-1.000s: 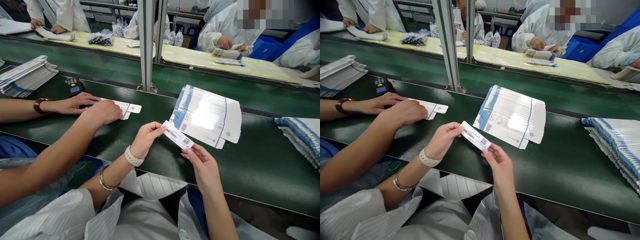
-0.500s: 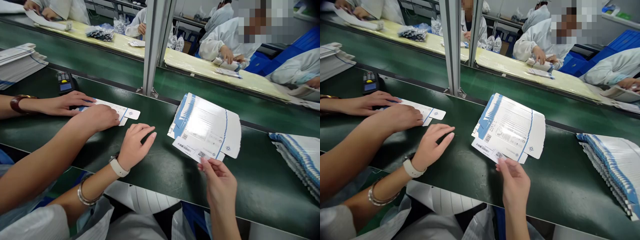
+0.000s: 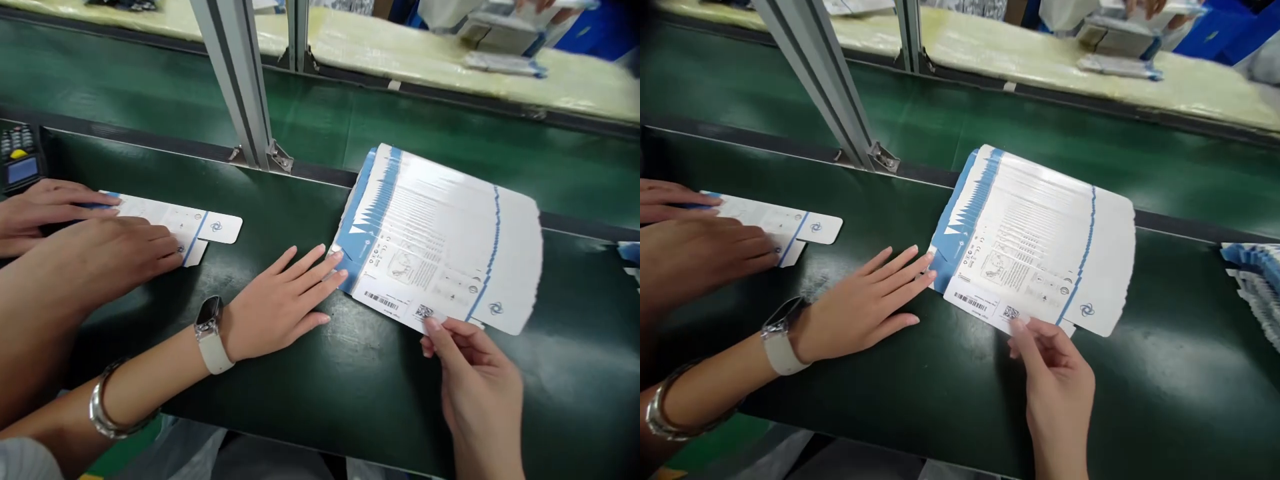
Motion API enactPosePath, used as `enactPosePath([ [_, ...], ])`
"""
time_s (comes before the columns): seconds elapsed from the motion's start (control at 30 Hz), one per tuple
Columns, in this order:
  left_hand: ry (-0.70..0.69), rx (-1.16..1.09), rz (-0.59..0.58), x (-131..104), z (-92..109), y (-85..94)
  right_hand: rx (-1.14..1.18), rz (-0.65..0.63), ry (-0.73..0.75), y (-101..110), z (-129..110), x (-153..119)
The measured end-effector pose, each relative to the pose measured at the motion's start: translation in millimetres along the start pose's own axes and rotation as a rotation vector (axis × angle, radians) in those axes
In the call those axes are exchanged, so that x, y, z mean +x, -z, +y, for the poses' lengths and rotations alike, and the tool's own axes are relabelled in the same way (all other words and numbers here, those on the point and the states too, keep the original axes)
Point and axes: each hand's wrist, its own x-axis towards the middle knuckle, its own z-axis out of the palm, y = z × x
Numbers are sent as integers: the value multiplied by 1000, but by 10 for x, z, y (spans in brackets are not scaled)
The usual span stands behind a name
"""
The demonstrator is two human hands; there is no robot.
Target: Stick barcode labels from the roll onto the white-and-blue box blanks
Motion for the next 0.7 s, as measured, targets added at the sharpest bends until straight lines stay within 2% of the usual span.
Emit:
enactPosePath([
  [0.2, -10, -22, -51, 51, -13, -128, -123, 142, -36, -115, 36, -58],
  [0.4, 4, -34, -72, 49, -14, -166, -260, 147, -67, -101, 82, -116],
  [0.6, 15, -38, -74, 44, 6, -164, -329, 241, -63, -263, -18, -167],
  [0.7, 31, -41, -68, 53, 19, -168, -333, 247, -27, -330, -63, -180],
])
